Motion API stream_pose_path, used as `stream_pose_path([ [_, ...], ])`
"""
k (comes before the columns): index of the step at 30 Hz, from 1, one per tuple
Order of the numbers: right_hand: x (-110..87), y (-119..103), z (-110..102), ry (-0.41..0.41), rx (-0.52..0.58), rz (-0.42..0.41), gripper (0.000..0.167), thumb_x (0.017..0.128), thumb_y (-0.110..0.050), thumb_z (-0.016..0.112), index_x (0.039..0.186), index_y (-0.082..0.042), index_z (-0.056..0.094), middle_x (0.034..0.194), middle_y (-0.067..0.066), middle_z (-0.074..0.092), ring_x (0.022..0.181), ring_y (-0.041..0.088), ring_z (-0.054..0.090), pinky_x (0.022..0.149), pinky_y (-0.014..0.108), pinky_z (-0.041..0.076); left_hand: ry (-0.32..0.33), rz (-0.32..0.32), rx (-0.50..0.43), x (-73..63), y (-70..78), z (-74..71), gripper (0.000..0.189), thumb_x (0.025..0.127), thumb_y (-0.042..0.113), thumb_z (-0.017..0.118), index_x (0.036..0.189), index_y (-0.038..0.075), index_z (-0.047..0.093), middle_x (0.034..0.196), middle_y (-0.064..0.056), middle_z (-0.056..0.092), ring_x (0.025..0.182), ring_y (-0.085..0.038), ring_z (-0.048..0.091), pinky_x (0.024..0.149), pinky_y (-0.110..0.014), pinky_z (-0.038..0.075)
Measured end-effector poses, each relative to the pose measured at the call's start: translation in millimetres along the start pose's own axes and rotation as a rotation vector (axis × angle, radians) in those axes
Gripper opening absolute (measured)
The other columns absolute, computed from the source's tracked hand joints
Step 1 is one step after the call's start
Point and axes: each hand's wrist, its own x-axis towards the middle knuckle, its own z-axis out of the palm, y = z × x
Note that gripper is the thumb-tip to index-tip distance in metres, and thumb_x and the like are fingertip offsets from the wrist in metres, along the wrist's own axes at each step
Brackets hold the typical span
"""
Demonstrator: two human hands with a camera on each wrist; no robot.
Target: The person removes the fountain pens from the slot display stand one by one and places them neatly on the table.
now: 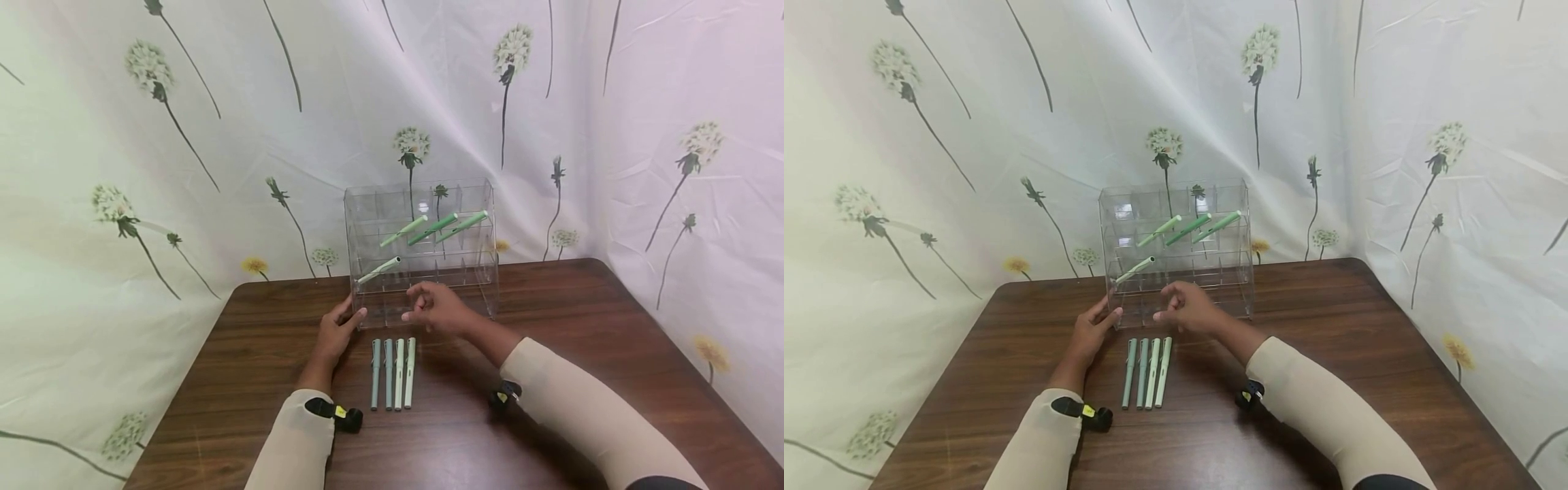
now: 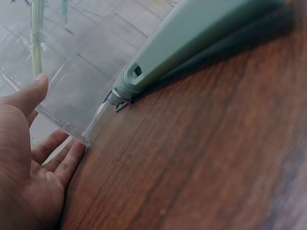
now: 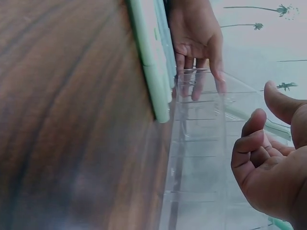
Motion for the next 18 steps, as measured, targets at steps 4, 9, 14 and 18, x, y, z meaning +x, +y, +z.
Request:
stream_pose_path([
  [4, 8.4, -4, -4, 0.045, 0.001, -0.028, 0.059, 0.099, -0.014, 0.083, 0.148, 0.005, 0.057, 0.085, 0.003, 0.067, 0.057, 0.018, 0.058, 0.061, 0.036, 0.055, 0.008, 0.001, -0.003, 1.2, -1.0, 0.8, 0.067, 0.106, 0.034, 0.076, 0.166, 0.021, 0.05, 0.162, -0.017, 0.058, 0.145, -0.038, 0.06, 0.12, -0.059, 0.047],
  [9, 18.1, -14, -8, 0.092, -0.006, -0.039, 0.058, 0.1, -0.016, 0.082, 0.149, 0.001, 0.057, 0.086, 0.002, 0.066, 0.061, 0.024, 0.06, 0.065, 0.044, 0.058, 0.002, -0.008, -0.009, 1.8, -1.1, 0.7, 0.068, 0.105, 0.036, 0.076, 0.166, 0.022, 0.05, 0.161, -0.018, 0.059, 0.146, -0.038, 0.059, 0.121, -0.059, 0.045],
  [14, 26.6, -27, -10, 0.114, -0.006, -0.021, 0.06, 0.101, -0.018, 0.081, 0.152, 0.0, 0.054, 0.089, 0.002, 0.066, 0.059, 0.019, 0.058, 0.065, 0.041, 0.057, 0.001, -0.014, 0.002, 1.7, -1.4, 0.6, 0.068, 0.105, 0.037, 0.076, 0.166, 0.022, 0.049, 0.164, -0.017, 0.057, 0.146, -0.038, 0.059, 0.121, -0.059, 0.046],
  [18, 33.7, -35, -10, 0.155, -0.024, -0.022, 0.06, 0.1, -0.016, 0.082, 0.151, 0.002, 0.055, 0.093, 0.004, 0.065, 0.059, 0.016, 0.057, 0.064, 0.034, 0.055, 0.009, -0.011, 0.008, 2.4, -3.2, -0.1, 0.069, 0.105, 0.037, 0.076, 0.166, 0.022, 0.048, 0.163, -0.018, 0.058, 0.147, -0.038, 0.058, 0.121, -0.059, 0.046],
])
